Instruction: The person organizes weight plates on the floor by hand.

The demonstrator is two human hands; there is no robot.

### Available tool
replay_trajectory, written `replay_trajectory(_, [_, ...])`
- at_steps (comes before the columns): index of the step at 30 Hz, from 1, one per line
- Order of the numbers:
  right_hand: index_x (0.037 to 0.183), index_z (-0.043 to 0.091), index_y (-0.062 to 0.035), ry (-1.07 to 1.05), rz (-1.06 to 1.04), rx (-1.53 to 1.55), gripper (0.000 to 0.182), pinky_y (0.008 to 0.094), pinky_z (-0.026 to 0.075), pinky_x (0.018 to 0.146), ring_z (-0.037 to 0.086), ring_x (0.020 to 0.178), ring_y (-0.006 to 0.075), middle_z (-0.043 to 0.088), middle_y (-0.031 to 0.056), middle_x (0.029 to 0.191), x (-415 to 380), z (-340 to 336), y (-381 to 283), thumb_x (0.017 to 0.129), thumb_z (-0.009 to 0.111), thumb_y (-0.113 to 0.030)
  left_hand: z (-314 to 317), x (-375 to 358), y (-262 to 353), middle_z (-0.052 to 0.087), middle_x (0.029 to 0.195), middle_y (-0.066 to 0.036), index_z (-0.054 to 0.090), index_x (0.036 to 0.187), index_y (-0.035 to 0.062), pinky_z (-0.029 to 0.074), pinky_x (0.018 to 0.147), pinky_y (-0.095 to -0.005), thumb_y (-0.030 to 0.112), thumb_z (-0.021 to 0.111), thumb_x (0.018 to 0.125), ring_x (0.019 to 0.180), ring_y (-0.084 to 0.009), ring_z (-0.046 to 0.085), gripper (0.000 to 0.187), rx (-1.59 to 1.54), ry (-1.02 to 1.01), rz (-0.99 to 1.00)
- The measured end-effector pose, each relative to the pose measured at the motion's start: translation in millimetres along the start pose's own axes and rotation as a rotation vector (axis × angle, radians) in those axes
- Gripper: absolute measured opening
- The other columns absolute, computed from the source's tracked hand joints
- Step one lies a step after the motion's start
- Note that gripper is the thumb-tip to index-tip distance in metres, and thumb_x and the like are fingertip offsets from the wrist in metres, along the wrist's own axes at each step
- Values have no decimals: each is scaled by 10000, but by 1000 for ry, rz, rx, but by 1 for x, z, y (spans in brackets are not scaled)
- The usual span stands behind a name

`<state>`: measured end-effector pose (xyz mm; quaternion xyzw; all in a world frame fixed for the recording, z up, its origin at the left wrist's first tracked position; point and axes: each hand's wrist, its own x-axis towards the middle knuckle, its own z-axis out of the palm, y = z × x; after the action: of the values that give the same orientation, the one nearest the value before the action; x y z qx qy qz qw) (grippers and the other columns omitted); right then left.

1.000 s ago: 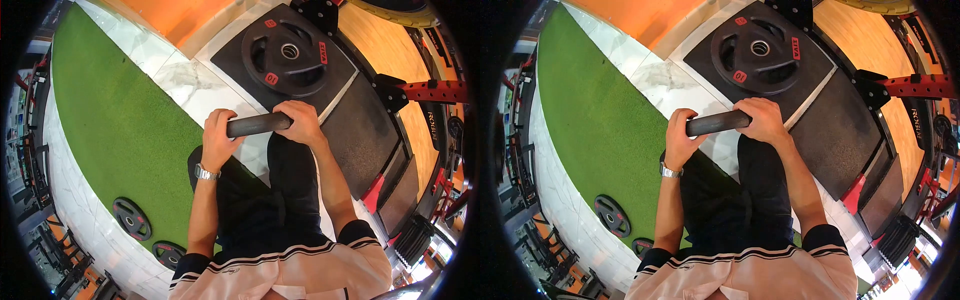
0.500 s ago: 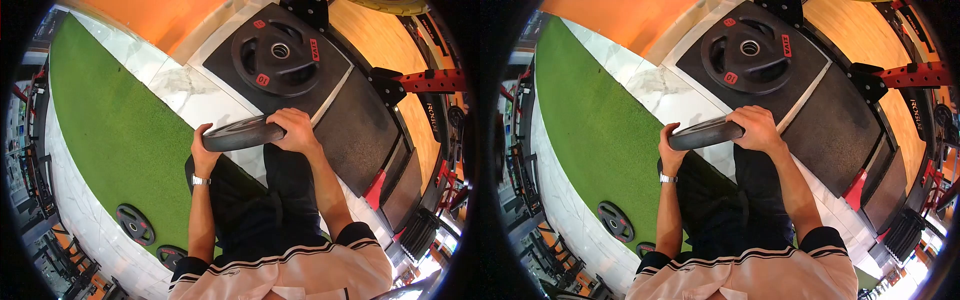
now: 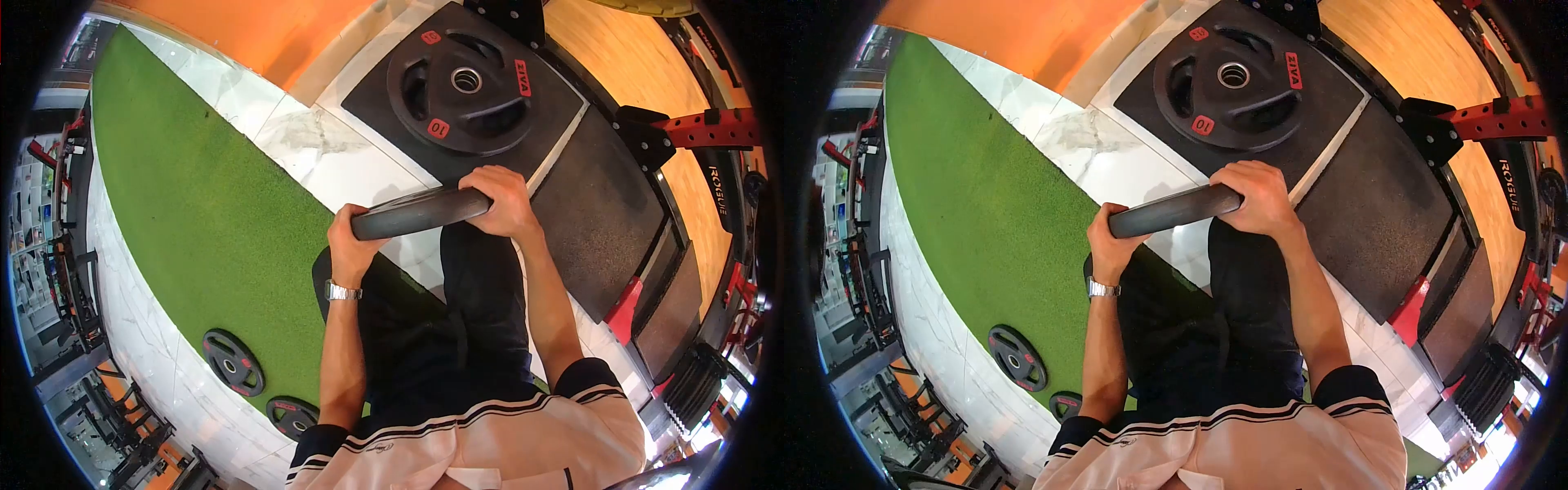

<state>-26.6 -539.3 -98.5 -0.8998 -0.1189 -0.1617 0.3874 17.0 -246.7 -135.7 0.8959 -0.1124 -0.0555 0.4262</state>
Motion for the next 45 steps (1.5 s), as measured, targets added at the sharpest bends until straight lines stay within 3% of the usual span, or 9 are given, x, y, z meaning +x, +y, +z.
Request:
replay_trajectory(2, [862,656,-84,24,5,26,314,391,513,685,660,738,295,649,67,769,-1,-3,8,587,808,-73,2,2,10,711,894,-181,646,968,-1,542,778,-390,165,948,612,841,-310,702,496,60,0,4])
replay_trajectory(10, [876,651,-49,127,199,127,372,356,482,685,626,746,266,618,75,776,-33,-29,44,559,843,-31,18,19,73,664,876,-184,601,910,6,516,731,-470,241,955,627,834,-396,643,510,230,-19,162])
replay_trajectory(12, [912,637,-45,169,258,199,405,320,464,703,597,770,202,594,50,833,-48,-30,63,562,830,24,26,24,93,663,888,-181,603,913,14,510,745,-468,233,955,627,857,-389,639,505,290,-37,203])
replay_trajectory(15, [944,612,-53,190,376,328,418,277,440,770,561,835,128,566,2,891,-67,-39,84,587,792,70,36,31,109,661,918,-179,607,993,20,506,781,-461,216,943,645,896,-387,630,522,226,-71,327])
replay_trajectory(17, [979,612,-58,231,422,312,440,283,464,787,586,843,140,583,13,887,-79,-42,97,605,794,85,40,36,111,667,931,-172,609,1075,35,509,791,-462,194,930,646,897,-385,633,559,132,-99,452])
replay_trajectory(24, [1033,605,-59,329,561,313,436,286,477,856,613,914,145,607,12,937,-109,-46,126,674,735,151,58,55,88,678,943,-191,620,1026,22,524,759,-452,-91,733,703,879,-413,663,361,-16,-177,402])
replay_trajectory(37, [1045,619,-51,485,701,123,385,303,505,832,638,891,164,640,47,895,-62,-32,104,712,710,120,72,82,68,607,1000,-180,585,1016,-16,490,799,-429,-116,682,692,935,-403,607,353,-20,25,336])
replay_trajectory(40, [1054,620,-47,486,790,180,377,304,503,845,651,912,168,650,67,915,-39,-33,91,722,716,103,74,96,62,581,955,-188,585,984,-1,467,784,-478,-112,662,680,931,-442,572,333,-76,60,288])
replay_trajectory(45, [1068,625,-41,469,706,158,372,296,496,855,649,924,167,659,60,931,-33,-27,125,735,714,97,77,116,60,592,962,-185,606,1019,7,469,797,-484,-111,679,690,960,-431,584,356,-87,27,245])
